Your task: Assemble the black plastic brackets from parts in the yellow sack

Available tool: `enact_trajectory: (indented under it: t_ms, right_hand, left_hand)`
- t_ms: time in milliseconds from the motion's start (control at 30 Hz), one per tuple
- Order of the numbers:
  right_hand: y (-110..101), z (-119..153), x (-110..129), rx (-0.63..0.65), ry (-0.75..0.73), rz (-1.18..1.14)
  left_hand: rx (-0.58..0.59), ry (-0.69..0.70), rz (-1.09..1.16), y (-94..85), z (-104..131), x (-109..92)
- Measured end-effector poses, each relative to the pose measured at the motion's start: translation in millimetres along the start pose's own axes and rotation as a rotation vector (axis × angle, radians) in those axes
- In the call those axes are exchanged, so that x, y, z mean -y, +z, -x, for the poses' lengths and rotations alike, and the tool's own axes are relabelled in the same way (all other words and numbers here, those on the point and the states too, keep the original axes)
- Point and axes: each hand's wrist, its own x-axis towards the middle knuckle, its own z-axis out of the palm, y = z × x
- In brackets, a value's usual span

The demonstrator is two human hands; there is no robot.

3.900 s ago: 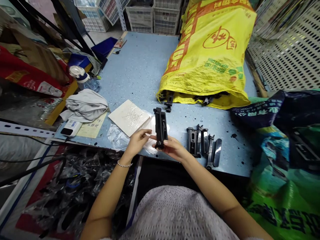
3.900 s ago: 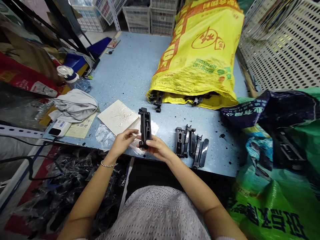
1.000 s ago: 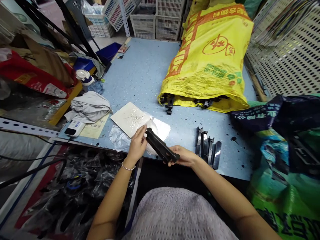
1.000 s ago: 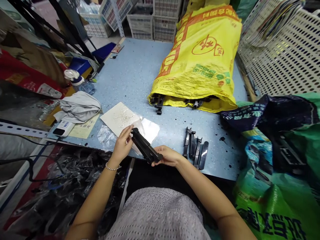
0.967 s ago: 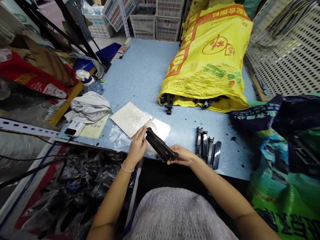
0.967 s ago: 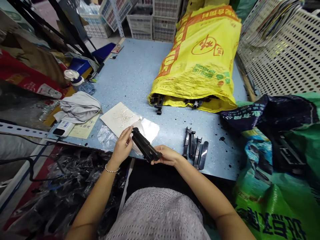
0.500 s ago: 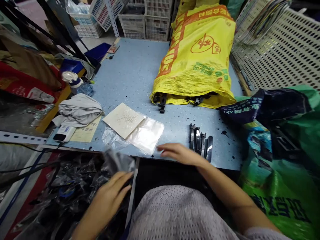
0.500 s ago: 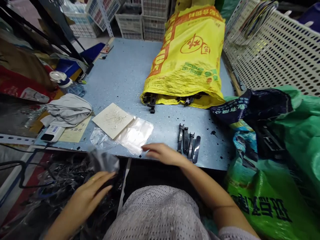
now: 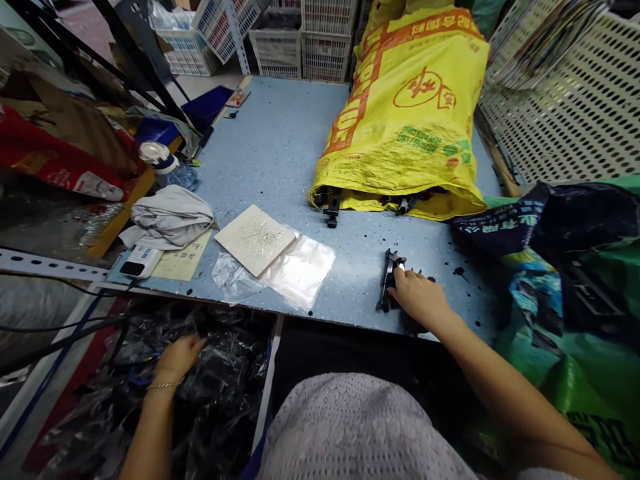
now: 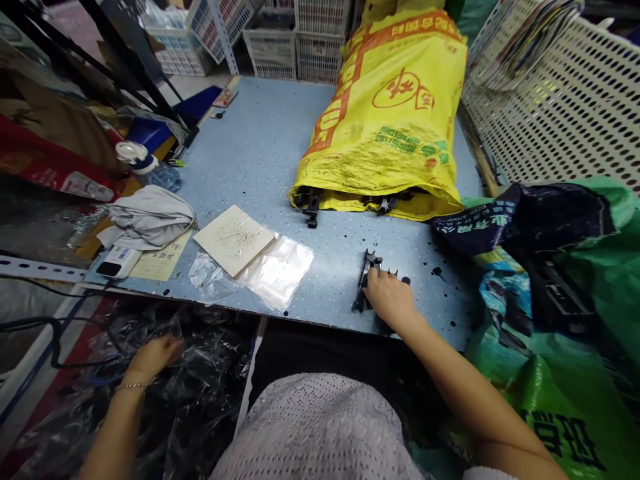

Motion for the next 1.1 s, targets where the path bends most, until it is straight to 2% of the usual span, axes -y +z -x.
enact_trajectory:
  t_ms: [33, 133, 200, 233, 300, 367, 467, 567, 633, 700, 733, 767, 800, 867, 900, 933, 967, 1067, 1100]
  right_hand:
    - [2.2, 0.1, 3.0, -0.002, 0.0, -0.01]
    - [7.3, 0.2, 7.7, 0.011, 0.036, -0.047]
    - [11.5, -0.1, 6.2, -0.006, 0.06, -0.077]
    - [14.1, -0.8, 3.3, -0.018, 0.069, -0.095]
    - [20.2, -3.5, -6.5, -0.032, 0.088, -0.163]
    - [25.4, -8.4, -16.6, -0.024, 0.058, -0.368]
    - [26.7, -19.0, -11.0, 0.046, -0.116, -1.072]
    - [19.8, -33.3, 33.7, 0.256, -0.252, -1.816]
    - [14.8, -44.6, 72.9, 0.429, -0.276, -2.077]
    - [12.9, -55.2, 102.9, 0.552, -0.255, -2.163]
    - [13.3, -59.1, 111.2, 0.567, -0.224, -2.158]
    - [14.2, -61.4, 114.5, 0.529, -0.188, -2.127]
    - [15.4, -61.7, 113.4, 0.439, -0.152, -2.077]
    - [16.8, -56.6, 102.3, 0.179, -0.098, -1.961]
    - [16.4, -51.8, 95.4, 0.089, -0.097, -1.92]
    - [15.3, -46.2, 89.4, 0.071, -0.117, -1.908]
    - [13.8, -40.7, 85.2, 0.134, -0.156, -1.925]
    - [10.8, -29.5, 85.8, 0.587, -0.301, -2.011]
    - [11.3, -28.4, 88.6, 0.699, -0.314, -2.022]
  left_hand:
    - [-0.048, 0.085, 0.08, -1.6, -2.6, -35.4]
    - [-0.241, 0.561, 0.351, 6.1, -5.6, -156.4]
    - [-0.372, 0.678, 0.349, 17.3, -10.8, -224.3]
    - [-0.39, 0.695, 0.345, 22.4, -15.9, -247.9]
    - [-0.397, 0.679, 0.372, 28.1, -31.2, -270.8]
    - [-0.307, 0.618, 0.563, 26.9, -49.3, -268.3]
    - [-0.097, 0.505, 0.892, 19.0, -69.4, -249.3]
    - [-0.032, 0.483, 0.986, 12.9, -71.3, -241.9]
    - [-0.047, 0.519, 1.04, 9.1, -65.2, -243.2]
    - [-0.101, 0.621, 0.977, 3.2, -58.3, -243.3]
    - [-0.152, 0.68, 0.88, -0.5, -55.9, -241.8]
    - [-0.214, 0.724, 0.755, -4.3, -54.6, -239.4]
    - [-0.276, 0.75, 0.634, -7.9, -54.4, -236.3]
    - [-0.357, 0.751, 0.48, -12.7, -57.2, -230.6]
    - [-0.363, 0.739, 0.459, -13.4, -59.5, -228.7]
    - [-0.348, 0.73, 0.464, -13.0, -62.1, -227.8]
    - [-0.315, 0.73, 0.49, -11.5, -64.7, -227.7]
    - [-0.185, 0.759, 0.646, -5.1, -70.7, -229.4]
    - [-0.148, 0.766, 0.703, -3.6, -72.0, -229.3]
